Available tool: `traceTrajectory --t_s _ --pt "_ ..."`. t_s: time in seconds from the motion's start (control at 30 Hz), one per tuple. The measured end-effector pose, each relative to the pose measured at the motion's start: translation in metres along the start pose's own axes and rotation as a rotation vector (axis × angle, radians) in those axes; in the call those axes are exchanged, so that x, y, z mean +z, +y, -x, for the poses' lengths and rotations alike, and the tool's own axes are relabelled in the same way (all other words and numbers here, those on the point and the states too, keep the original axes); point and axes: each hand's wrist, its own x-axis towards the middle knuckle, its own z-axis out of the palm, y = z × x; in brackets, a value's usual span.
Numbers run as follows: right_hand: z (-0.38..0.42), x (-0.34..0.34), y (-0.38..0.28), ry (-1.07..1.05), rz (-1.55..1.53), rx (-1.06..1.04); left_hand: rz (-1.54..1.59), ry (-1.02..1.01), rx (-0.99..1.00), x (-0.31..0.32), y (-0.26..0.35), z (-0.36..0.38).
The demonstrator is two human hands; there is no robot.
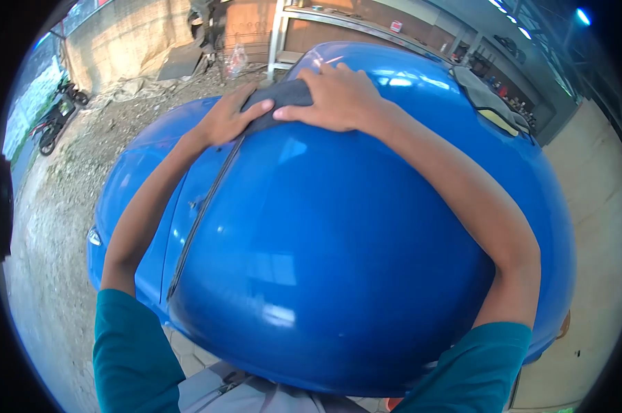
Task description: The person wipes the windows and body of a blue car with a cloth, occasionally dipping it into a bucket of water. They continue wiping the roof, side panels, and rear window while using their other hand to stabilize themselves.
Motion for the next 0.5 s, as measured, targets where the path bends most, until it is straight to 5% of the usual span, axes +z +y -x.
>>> traceTrajectory --t_s 0.27,0.5 --pt "0.075 -0.005 -0.145 0.035 -0.118 -0.4 -0.064 0.068 -0.288 -0.049 0.075 0.23" --pt "0.182 0.008 -0.241 0.166 -0.042 -0.677 -0.203 0.357 -0.31 -0.005 0.124 0.402"
